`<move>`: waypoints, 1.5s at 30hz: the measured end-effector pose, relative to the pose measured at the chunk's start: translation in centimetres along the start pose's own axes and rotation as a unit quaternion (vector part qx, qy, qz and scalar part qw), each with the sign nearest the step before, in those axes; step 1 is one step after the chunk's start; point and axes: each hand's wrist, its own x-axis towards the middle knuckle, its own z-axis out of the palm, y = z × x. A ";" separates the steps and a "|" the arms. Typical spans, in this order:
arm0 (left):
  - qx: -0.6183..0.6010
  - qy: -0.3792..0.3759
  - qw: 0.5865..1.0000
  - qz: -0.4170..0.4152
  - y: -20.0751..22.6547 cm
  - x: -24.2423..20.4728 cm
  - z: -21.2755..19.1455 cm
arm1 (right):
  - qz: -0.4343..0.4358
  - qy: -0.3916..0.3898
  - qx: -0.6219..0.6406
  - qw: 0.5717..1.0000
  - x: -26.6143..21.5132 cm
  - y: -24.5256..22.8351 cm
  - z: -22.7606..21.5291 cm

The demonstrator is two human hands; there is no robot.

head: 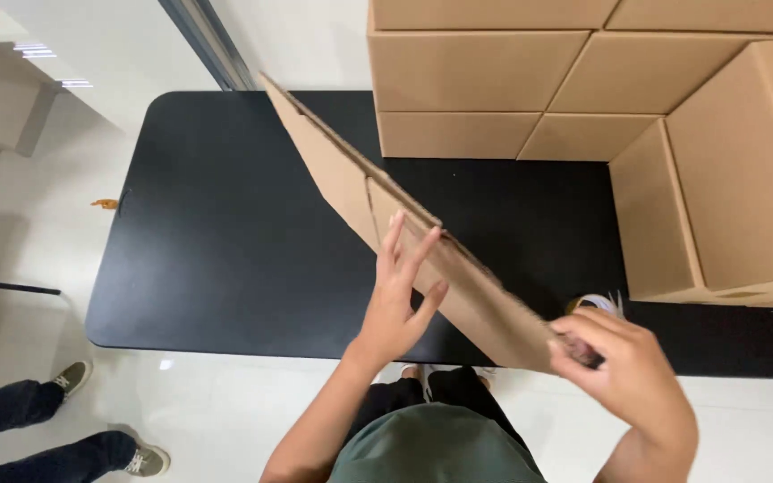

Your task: The person assembles and tapes cardboard boxes by hand, using a roll of tape and scissors to secure the seams before stacking them on a table.

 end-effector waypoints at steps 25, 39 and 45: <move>0.196 0.054 0.978 0.056 3.7 -0.9 3.9 | 0.220 -0.245 0.146 0.933 -3.0 1.3 -6.1; 0.287 0.171 0.942 -0.026 3.8 -6.1 6.0 | -0.061 0.180 -0.173 0.966 -0.9 8.3 -4.3; 0.302 0.212 0.929 -0.032 4.8 -6.7 6.3 | 0.001 0.267 -0.127 0.955 0.4 11.8 -3.2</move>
